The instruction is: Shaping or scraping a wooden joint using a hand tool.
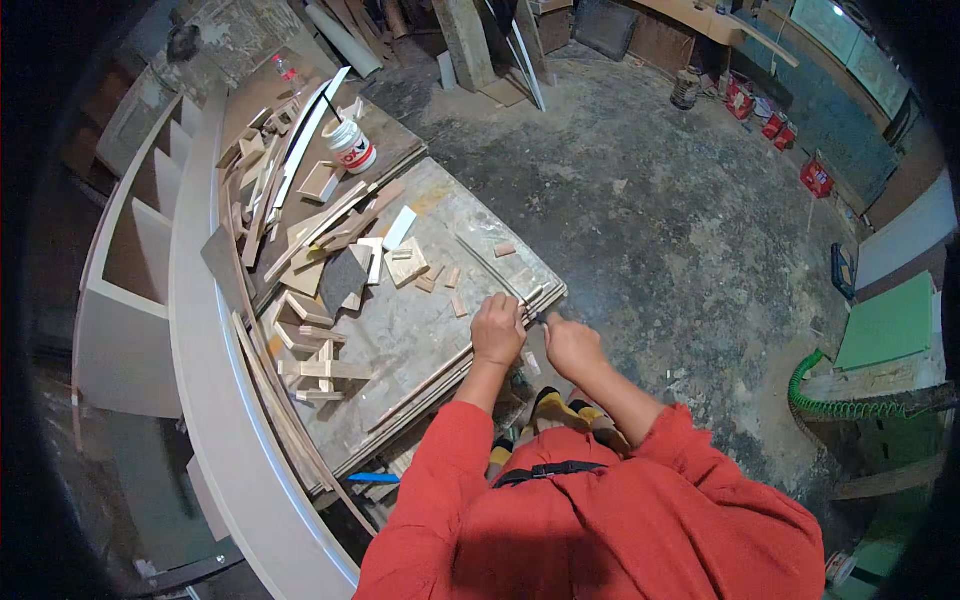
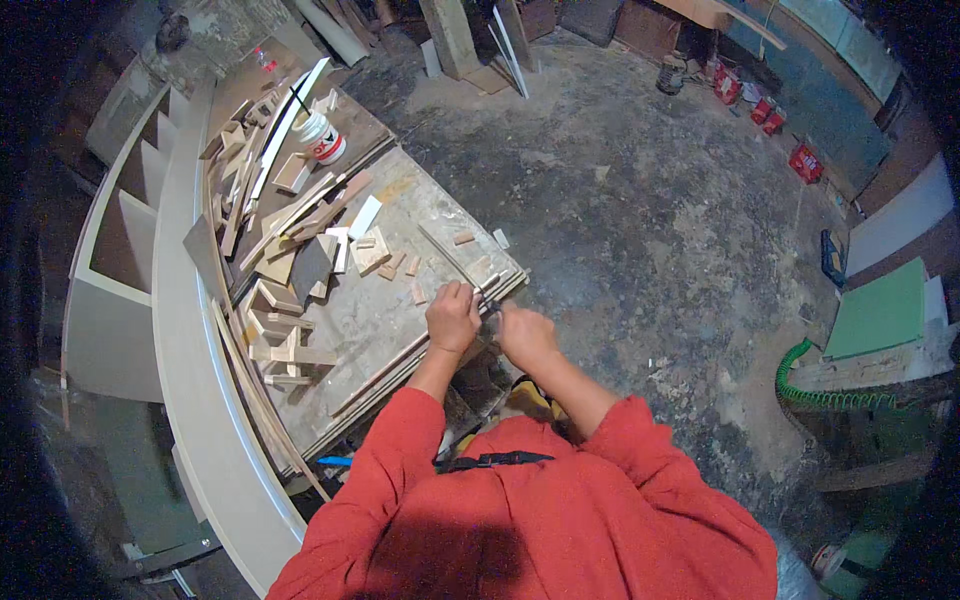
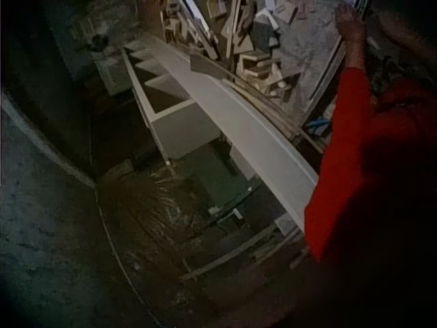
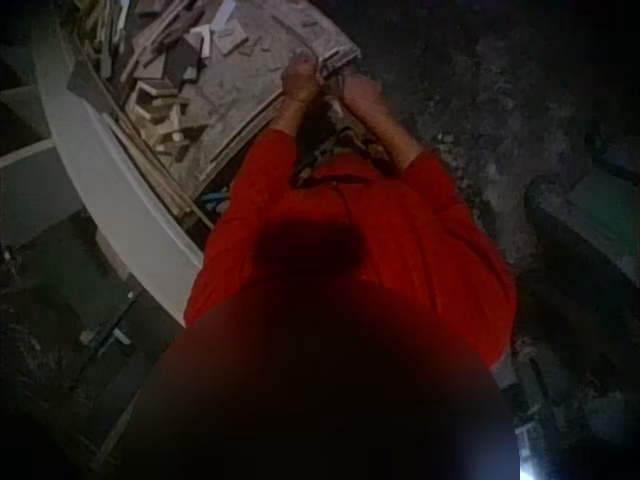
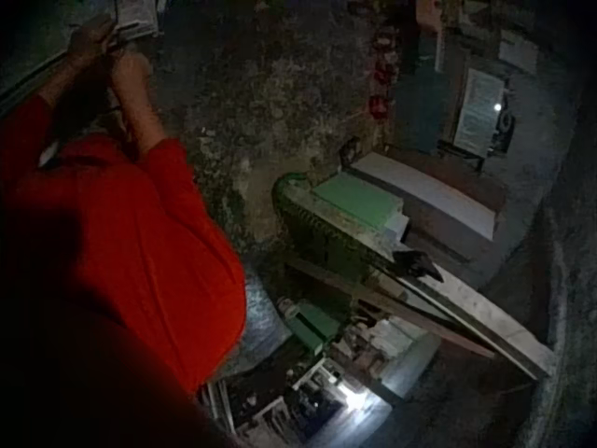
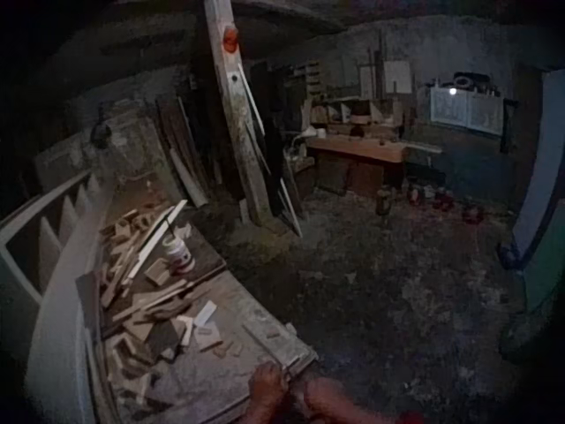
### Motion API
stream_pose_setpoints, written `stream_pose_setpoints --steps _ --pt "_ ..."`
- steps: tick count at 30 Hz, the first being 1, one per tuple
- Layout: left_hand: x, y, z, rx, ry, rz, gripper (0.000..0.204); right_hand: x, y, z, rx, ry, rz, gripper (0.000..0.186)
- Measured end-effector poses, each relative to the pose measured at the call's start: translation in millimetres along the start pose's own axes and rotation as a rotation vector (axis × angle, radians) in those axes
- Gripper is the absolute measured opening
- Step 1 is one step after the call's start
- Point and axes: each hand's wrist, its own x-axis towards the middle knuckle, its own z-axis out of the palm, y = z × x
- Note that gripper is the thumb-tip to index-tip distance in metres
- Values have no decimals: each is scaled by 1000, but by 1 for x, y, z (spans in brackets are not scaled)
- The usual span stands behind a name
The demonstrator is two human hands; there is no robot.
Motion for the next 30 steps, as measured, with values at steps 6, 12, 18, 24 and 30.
stream_pose_setpoints --steps 6,12,18,24,30 --pt "3 2 0 3 -25 25 14 13 0 9 -25 -22 47 24" --pt "3 0 0 -5 -51 -45 14 18 -4 7 51 -5 29 27" --pt "2 -2 -3 -24 -62 7 11 -16 -1 -7 -90 -91 119 26" --pt "6 0 0 -22 -53 -26 13 26 -6 15 55 29 41 28" --pt "3 -5 -1 -36 -57 -22 11 -28 10 2 -39 -103 143 25"
